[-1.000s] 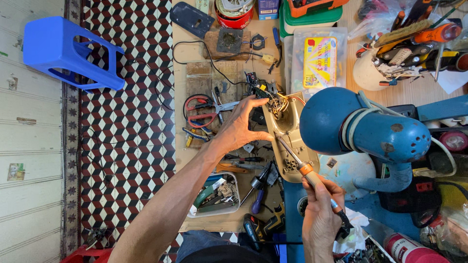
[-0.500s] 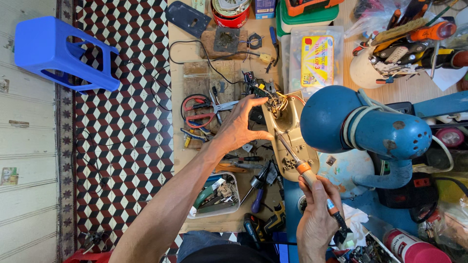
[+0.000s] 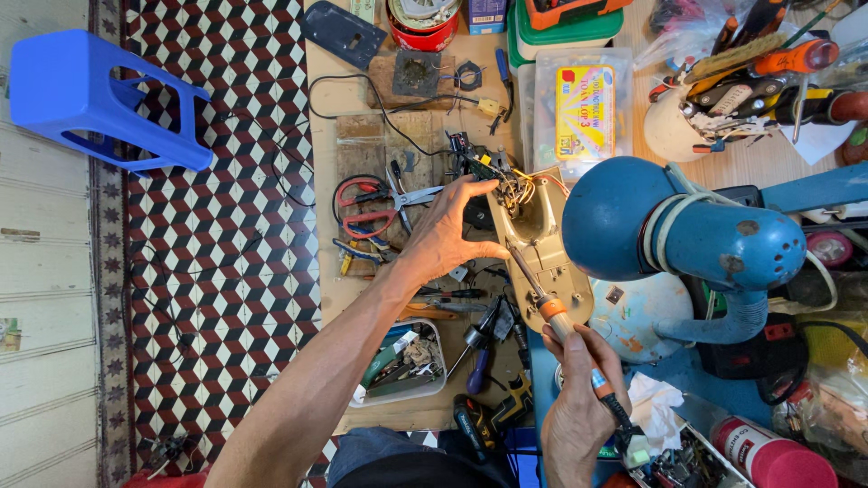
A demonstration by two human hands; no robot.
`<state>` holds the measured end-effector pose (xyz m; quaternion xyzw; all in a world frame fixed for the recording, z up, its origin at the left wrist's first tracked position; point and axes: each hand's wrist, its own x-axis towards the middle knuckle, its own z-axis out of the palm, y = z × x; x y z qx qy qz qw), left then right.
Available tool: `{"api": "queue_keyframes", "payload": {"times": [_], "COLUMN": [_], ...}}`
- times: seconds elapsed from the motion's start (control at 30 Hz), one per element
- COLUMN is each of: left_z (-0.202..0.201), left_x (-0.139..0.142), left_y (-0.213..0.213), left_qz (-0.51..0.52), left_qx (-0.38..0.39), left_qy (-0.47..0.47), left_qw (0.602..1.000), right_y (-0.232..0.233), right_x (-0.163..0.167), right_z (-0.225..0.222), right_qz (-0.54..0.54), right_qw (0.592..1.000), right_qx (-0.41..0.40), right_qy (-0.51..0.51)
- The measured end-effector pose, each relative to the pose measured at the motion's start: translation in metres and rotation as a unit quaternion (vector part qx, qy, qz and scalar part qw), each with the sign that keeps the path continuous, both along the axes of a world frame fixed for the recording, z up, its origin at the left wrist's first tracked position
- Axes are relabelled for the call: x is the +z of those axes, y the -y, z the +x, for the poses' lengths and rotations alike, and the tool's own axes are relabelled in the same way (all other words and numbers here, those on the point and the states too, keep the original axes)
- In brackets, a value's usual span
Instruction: The person uses a soldering iron to heat and join wires inside a beige plastic housing. They hold the housing steady with one hand while applying the soldering iron with the other, working on multiple connection points within the device.
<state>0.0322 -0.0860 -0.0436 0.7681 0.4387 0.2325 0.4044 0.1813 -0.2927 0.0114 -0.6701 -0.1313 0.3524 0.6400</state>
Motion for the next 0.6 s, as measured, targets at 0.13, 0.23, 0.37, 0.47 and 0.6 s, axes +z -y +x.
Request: {"api": "queue_keyframes", "payload": {"times": [0.13, 0.23, 0.37, 0.47, 0.6], "left_z": [0.000, 0.001, 0.003, 0.004, 0.005], "left_x": [0.002, 0.003, 0.002, 0.001, -0.001], "left_y": [0.002, 0.002, 0.001, 0.002, 0.003], "left_qz": [-0.018, -0.012, -0.024, -0.024, -0.022], "left_qx": [0.004, 0.005, 0.002, 0.003, 0.000], "left_qy": [-0.005, -0.002, -0.013, -0.011, 0.003], "left_qw": [1.000, 1.000, 1.000, 1.000, 1.000], "right_y": [0.001, 0.001, 0.006, 0.008, 0.009], "right_x": [-0.003, -0.008, -0.017, -0.027, -0.041], "right_z": [0.003, 0.010, 0.024, 0.039, 0.059], "right_qz": [0.025, 0.033, 0.050, 0.068, 0.099], "right_qw": [0.999, 0.999, 0.998, 0.995, 0.988], "right_qx": [-0.011, -0.003, 0.017, 0.031, 0.061], "right_qy": [-0.025, -0.024, -0.040, -0.060, -0.103]}}
